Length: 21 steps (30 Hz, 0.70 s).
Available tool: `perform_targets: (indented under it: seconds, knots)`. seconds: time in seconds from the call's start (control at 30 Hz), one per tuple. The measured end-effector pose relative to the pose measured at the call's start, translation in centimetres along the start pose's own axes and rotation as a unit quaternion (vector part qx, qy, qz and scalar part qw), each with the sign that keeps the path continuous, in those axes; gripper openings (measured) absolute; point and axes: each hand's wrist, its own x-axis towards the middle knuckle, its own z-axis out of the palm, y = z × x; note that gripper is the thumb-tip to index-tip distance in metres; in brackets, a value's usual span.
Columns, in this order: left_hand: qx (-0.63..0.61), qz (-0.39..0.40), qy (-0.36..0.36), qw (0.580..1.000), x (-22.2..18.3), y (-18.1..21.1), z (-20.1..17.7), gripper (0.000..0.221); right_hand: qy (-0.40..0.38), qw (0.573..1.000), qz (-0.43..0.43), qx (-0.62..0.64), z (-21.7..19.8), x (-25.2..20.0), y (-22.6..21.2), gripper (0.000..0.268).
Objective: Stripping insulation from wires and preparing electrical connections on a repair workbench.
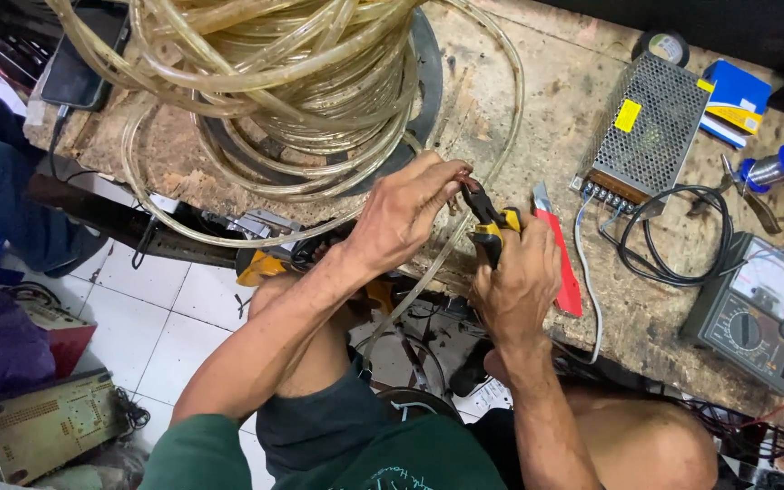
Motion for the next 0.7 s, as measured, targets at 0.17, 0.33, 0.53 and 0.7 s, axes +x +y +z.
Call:
perform_targets:
  seconds: [0.17,0.33,0.53,0.7]
  knots:
    - [0.016,0.003,0.011,1.0,0.2,0.5,-0.2,0.028,-0.004,1.0,-0.004,0.012,0.9,-0.4,0.8,0.007]
    - [0.036,0.02,0.052,0.998,-0.2,-0.3,1.0,0.03,0.008,0.998,-0.01,0.066,-3.1,1.5,-2.6,0.016]
    - [0.073,0.007,0.063,0.995,-0.4,0.6,1.0,0.028,0.017,0.997,0.017,0.076,-3.2,1.5,-3.3,0.028]
    - [0.135,0.019,0.07,0.988,-0.6,0.3,1.3,0.026,0.019,0.998,0.009,0.06,-2.5,0.7,-2.1,0.028]
